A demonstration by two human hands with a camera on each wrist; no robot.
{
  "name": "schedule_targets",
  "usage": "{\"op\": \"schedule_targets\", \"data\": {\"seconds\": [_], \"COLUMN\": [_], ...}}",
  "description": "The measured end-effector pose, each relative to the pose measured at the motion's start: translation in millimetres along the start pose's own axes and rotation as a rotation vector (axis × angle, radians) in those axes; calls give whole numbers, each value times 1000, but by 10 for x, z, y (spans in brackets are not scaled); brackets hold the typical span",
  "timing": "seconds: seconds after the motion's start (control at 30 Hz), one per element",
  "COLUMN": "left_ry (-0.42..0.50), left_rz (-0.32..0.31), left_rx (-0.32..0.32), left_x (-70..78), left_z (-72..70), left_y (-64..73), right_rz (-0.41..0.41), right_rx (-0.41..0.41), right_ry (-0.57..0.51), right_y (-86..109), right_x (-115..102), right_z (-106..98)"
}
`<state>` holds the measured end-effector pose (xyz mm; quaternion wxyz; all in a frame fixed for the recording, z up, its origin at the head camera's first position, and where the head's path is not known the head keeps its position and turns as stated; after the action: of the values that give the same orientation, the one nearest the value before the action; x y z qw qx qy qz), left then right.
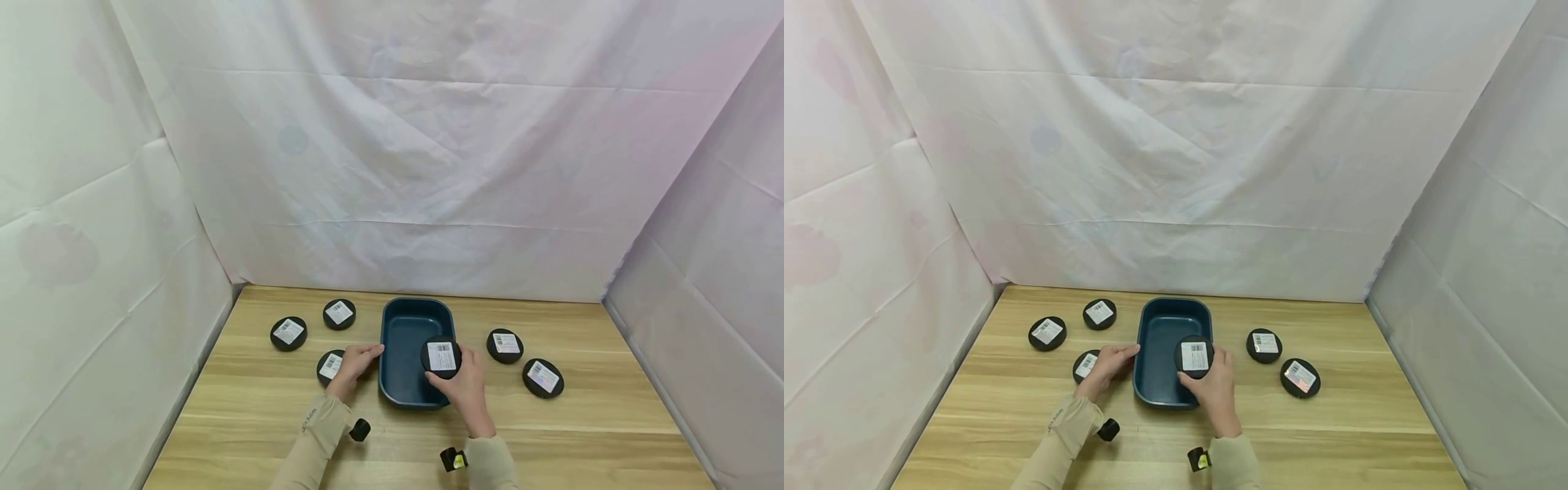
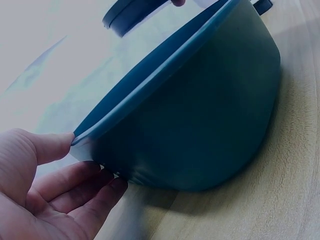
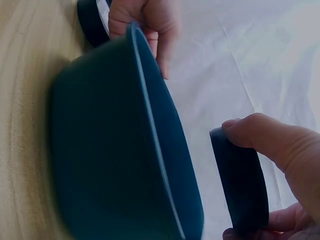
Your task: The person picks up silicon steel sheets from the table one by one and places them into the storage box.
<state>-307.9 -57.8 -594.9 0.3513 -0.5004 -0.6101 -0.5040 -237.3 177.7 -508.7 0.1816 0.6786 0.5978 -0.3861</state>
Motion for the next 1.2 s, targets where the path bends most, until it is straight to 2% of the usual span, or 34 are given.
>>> {"op": "schedule_targets", "data": {"seconds": [0.27,0.43,0.6,0.83,1.2], "left_ry": [3,7,7,6,0], "left_rz": [-18,-25,-26,-38,-47], "left_rx": [-4,-5,-4,1,-3], "left_x": [-17,-30,-30,-37,-40], "left_z": [-5,-5,-4,-4,-9], "left_y": [-2,-9,-17,-12,-19], "right_rz": [30,11,-10,21,58], "right_rx": [-47,-73,-100,-153,-181], "right_ry": [7,18,65,145,238], "right_y": [59,87,99,142,117], "right_x": [22,14,2,-15,-15], "right_z": [162,242,315,417,523]}}
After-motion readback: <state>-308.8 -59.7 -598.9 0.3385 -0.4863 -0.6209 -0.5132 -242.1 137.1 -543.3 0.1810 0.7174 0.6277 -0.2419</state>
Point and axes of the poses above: each hand's wrist, its own y-axis away from the middle knuckle, its own z-axis out of the palm, x = y × z, the point moved 8 cm from there along -y, towards the middle knuckle, and after that the axes turned 4 degrees about -y, right-handed, at the moved point
